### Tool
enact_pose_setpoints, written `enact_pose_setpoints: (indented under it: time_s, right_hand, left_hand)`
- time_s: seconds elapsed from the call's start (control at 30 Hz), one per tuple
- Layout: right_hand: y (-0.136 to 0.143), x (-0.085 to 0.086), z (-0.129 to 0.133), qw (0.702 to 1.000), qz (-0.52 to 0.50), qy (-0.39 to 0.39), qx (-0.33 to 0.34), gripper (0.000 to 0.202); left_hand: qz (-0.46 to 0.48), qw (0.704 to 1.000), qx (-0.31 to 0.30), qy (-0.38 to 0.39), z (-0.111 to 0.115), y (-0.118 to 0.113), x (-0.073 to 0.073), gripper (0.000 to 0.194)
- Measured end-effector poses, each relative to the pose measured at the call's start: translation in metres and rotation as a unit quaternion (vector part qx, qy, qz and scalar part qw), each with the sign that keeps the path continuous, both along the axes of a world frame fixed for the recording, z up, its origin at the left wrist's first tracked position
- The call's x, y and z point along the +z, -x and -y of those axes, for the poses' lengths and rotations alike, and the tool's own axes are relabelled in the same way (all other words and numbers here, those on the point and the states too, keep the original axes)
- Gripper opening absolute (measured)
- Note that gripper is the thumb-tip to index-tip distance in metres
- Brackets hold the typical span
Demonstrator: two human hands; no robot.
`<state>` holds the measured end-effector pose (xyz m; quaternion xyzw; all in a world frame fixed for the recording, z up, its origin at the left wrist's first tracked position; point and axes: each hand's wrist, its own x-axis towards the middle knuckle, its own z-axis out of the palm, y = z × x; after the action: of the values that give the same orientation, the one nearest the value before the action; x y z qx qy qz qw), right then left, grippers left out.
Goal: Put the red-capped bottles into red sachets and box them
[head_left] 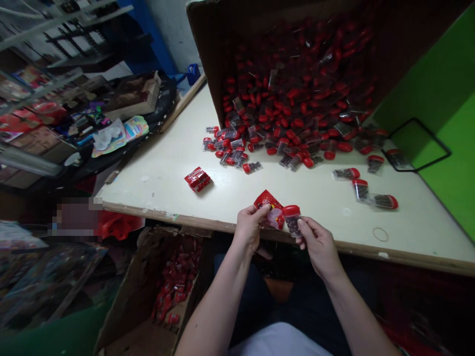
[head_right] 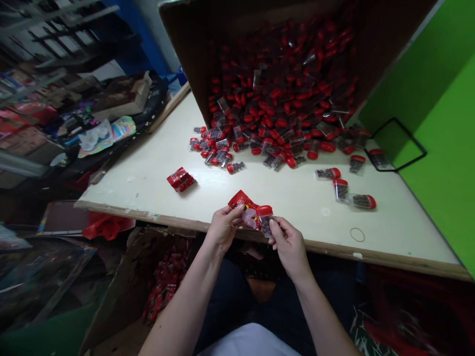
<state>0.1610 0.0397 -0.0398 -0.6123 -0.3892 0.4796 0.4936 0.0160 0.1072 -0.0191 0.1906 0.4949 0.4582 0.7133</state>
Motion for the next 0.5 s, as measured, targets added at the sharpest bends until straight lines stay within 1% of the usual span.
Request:
enact_pose_setpoints:
  time_s: [0.17, 0.27, 0.43, 0.5]
  right_hand:
    - [0.002, 0.003, 0.007, 1.000, 0.005, -0.005, 0.006, 0.025]
    - [0.006, 0.008, 0.010, 1.000, 0.020, -0.008, 0.016, 0.024]
    - [0.012, 0.014, 0.011, 0.996, 0.054, -0.024, 0.060, 0.022]
    - [0.012, 0.013, 0.010, 0.996, 0.068, -0.025, 0.049, 0.022]
  left_hand:
    - [0.014, 0.999, 0.030, 0.022, -0.001, 0.001, 0.004, 0.041]
    - [0.025, 0.999, 0.026, 0.034, -0.001, 0.002, 0.006, 0.039]
    - [0.058, 0.997, 0.013, 0.040, 0.000, 0.002, 0.007, 0.035]
    - [0.067, 0.997, 0.008, 0.046, 0.001, 0.002, 0.008, 0.036]
